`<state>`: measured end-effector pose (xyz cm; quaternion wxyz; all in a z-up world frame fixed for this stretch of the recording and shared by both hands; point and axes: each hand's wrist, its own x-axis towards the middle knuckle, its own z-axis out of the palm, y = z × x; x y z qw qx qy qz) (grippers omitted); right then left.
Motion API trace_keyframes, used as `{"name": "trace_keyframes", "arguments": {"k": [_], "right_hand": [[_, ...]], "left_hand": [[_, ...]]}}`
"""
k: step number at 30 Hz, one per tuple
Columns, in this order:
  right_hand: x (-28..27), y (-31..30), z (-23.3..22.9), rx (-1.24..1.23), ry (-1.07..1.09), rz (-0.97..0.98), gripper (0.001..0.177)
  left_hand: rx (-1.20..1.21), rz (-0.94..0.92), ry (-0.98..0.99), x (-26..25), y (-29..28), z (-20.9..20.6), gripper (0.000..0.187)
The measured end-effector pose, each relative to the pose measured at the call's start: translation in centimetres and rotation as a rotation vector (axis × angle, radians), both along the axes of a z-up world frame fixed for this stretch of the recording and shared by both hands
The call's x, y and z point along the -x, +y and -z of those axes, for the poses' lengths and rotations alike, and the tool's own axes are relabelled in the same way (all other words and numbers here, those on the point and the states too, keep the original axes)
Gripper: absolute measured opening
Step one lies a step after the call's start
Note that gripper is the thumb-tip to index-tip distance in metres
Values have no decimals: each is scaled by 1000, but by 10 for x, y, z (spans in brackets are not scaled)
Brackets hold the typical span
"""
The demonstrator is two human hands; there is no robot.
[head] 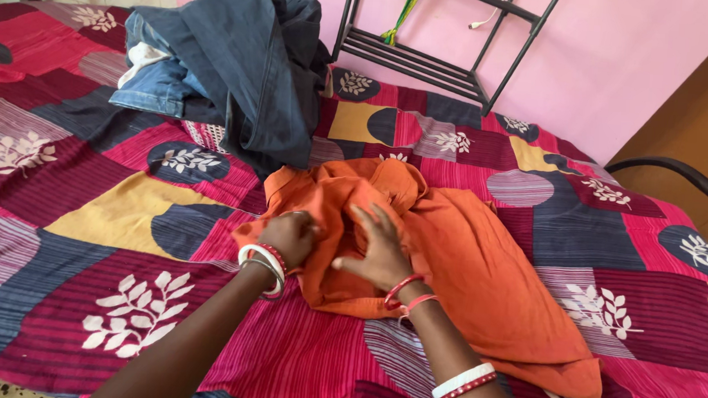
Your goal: The person folds an orange shirt on a patterned bedsheet. The person smooths the fabric, folds the sleeves inward, and folds the shirt in half.
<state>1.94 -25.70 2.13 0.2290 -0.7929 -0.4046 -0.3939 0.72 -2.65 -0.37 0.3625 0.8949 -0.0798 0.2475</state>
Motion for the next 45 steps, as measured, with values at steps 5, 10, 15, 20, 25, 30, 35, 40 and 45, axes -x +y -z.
{"name": "trace_keyframes", "arguments": {"k": [5,10,15,20,25,30,35,40,45], "right_hand": [[9,29,0,10,395,-38,22],[-2,19,8,-155,599,28,14],[4,18,0,-244,577,-58,13],[20,25,-14,-153,592,155,14],[16,29,-20,82,125,208,20],[-11,47,-10,72,367,-31,25],[-54,65,9,37,847,80,30],[-98,86,33,113,583,125,20],[-120,100,51,93,596,177,37]], "left_hand": [[-35,241,50,8,1,-5,34],[-356,37,-110,14,32,8,65],[-333,-65,254,20,52,4,50],[-400,-2,486,37,59,-23,56],[-199,-50,430,27,54,-26,50],[-244,-213,284,-14,53,-2,29],[-168,-287,372,-65,54,25,33],[-168,-258,429,-103,58,48,38],[-52,-310,537,-113,55,54,50]]}}
